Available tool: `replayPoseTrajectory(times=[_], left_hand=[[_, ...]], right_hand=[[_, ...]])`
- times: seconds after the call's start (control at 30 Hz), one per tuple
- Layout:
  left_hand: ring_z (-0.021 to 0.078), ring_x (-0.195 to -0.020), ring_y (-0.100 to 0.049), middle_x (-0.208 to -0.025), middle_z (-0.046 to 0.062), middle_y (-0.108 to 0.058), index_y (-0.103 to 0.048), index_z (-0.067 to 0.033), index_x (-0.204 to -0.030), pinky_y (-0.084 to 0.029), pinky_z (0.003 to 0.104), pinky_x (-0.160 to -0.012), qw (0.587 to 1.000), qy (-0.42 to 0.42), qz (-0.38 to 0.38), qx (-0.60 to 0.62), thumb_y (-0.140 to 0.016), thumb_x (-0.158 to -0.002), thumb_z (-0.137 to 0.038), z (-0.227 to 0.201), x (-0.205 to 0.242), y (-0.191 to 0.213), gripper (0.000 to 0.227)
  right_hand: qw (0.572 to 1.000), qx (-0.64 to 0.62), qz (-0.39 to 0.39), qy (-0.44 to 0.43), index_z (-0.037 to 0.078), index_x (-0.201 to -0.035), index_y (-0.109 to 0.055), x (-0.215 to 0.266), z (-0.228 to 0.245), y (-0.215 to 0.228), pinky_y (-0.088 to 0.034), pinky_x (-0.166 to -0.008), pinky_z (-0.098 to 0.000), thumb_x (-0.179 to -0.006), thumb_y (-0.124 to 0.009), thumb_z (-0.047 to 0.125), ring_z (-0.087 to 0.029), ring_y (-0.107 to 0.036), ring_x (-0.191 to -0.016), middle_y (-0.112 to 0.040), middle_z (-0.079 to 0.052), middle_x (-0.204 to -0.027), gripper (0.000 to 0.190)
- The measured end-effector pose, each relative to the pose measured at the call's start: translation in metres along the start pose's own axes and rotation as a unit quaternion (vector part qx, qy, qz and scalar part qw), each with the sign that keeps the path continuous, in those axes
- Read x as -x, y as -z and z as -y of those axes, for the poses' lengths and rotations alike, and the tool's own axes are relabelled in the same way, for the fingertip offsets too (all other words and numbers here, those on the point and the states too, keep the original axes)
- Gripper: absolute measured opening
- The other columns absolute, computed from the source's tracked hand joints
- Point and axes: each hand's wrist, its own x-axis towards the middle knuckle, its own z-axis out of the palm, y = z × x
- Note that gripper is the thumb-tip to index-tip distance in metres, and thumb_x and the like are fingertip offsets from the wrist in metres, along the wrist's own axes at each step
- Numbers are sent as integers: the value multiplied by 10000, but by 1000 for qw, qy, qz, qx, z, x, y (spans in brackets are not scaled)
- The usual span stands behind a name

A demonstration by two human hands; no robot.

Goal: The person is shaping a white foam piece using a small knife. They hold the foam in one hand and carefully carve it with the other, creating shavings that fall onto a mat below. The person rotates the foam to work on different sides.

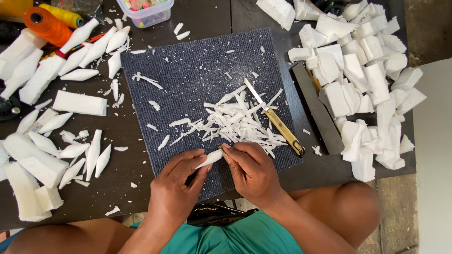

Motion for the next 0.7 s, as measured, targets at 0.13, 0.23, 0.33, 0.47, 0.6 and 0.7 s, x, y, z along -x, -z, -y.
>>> replayPoseTrajectory(times=[0.13,0.23,0.33,0.47,0.6,0.7], left_hand=[[177,-1034,-761,-1167,64,-733,-751,-70,-1069,-634,311,-916,999,-26,-13,17,-750,-933,-86,-2,-3,-1,137],[183,-1016,-760,-1140,87,-731,-759,-49,-1056,-646,304,-926,999,-32,-9,14,-745,-932,-62,-1,-3,-2,126],[181,-1002,-763,-1132,74,-734,-763,-53,-1055,-648,306,-883,1000,-26,-14,5,-759,-929,-87,1,-1,-4,130],[163,-995,-767,-1148,52,-734,-768,-72,-1049,-668,312,-848,1000,-16,-15,-3,-769,-920,-94,4,2,-5,131],[172,-990,-767,-1140,63,-735,-772,-65,-1043,-662,310,-829,1000,-18,-8,1,-773,-919,-92,3,1,-5,126],[148,-993,-764,-1160,33,-736,-778,-88,-1051,-660,301,-822,1000,-3,2,-3,-771,-916,-104,5,3,-6,135]], right_hand=[[998,12,-14,54,-63,-1137,-714,-3,13,-3,-534,-674,-337,-989,-688,29,-236,-642,-799,-644,-136,-1009,177],[990,69,8,124,-71,-1175,-707,-3,14,-5,-581,-768,-423,-1051,-487,-4,-299,-663,-848,-683,-146,-1068,262],[988,88,-2,130,-90,-1147,-721,3,3,-2,-576,-713,-402,-1035,-563,-16,-284,-658,-804,-683,-140,-967,208],[996,74,11,57,2,-1310,-660,17,-11,-8,-583,-782,-400,-996,-601,-55,-288,-639,-892,-664,-131,-1083,325],[991,74,20,108,-65,-1224,-693,6,8,-5,-568,-767,-430,-1045,-492,-30,-289,-679,-894,-680,-135,-1067,272],[994,98,29,45,-36,-1279,-679,20,-22,-2,-562,-790,-426,-941,-561,-113,-312,-638,-893,-663,-152,-1084,366]])
